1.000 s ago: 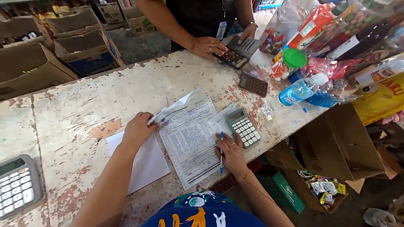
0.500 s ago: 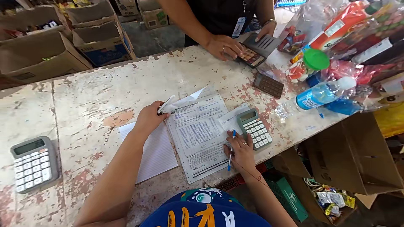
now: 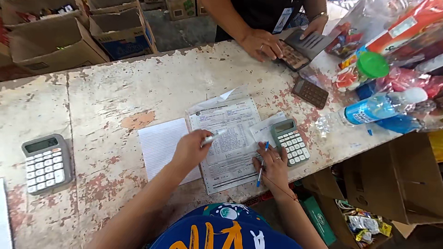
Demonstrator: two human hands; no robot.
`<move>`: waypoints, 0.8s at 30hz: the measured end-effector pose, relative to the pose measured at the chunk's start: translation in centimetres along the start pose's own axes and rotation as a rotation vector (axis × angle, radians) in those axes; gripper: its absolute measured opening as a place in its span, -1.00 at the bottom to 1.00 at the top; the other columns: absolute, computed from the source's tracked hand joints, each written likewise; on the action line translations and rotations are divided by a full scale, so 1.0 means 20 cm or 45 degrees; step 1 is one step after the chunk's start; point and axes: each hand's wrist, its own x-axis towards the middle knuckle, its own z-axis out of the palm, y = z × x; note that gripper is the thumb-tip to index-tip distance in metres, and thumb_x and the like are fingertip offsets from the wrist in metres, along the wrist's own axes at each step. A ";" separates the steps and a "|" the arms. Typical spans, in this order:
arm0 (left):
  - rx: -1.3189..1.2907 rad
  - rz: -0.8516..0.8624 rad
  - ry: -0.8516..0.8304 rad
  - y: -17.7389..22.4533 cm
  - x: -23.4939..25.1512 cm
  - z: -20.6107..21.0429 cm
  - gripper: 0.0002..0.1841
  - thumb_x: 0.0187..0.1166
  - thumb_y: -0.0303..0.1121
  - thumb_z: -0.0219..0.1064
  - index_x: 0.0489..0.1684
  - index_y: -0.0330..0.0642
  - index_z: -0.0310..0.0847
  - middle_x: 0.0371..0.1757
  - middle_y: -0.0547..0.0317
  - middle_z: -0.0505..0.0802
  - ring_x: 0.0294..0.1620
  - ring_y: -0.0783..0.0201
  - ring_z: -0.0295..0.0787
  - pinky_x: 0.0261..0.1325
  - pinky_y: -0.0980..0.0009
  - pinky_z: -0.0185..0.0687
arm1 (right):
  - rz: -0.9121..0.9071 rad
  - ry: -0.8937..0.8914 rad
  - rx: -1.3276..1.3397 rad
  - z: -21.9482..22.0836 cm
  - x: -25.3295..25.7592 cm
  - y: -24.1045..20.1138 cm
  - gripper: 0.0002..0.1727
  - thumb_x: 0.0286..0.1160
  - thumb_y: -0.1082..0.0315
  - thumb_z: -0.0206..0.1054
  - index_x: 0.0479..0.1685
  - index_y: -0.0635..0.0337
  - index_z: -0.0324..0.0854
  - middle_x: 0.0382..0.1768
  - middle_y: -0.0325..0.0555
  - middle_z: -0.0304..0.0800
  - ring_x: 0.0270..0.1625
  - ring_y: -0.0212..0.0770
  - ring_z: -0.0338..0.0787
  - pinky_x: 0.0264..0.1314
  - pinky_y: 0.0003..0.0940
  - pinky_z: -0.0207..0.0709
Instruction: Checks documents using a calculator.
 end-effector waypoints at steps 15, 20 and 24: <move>0.455 -0.343 -0.899 0.34 -0.13 0.11 -0.14 0.75 -0.01 0.19 0.92 -0.22 -0.20 0.30 -0.29 0.74 0.18 -0.24 0.79 0.20 -0.09 0.64 | -0.004 -0.011 -0.018 0.00 0.01 0.00 -0.60 0.66 0.07 0.18 0.06 0.15 0.82 0.28 0.01 0.85 0.49 0.15 0.72 0.58 0.49 0.17; 0.516 -0.369 -0.963 0.37 -0.11 0.12 -0.11 0.76 0.02 0.17 0.92 -0.21 -0.29 0.31 -0.29 0.72 0.19 -0.24 0.78 0.20 -0.08 0.65 | 0.008 -0.017 -0.022 0.00 0.01 0.00 -0.59 0.66 0.06 0.18 0.06 0.14 0.82 0.27 0.00 0.86 0.48 0.14 0.73 0.59 0.49 0.16; 0.528 -0.370 -0.992 0.37 -0.09 0.12 -0.10 0.76 0.03 0.17 0.93 -0.18 -0.34 0.30 -0.28 0.72 0.19 -0.24 0.78 0.20 -0.09 0.65 | 0.002 0.000 -0.036 0.00 0.01 0.00 -0.59 0.66 0.05 0.17 0.05 0.12 0.82 0.26 -0.03 0.87 0.47 0.13 0.73 0.59 0.45 0.18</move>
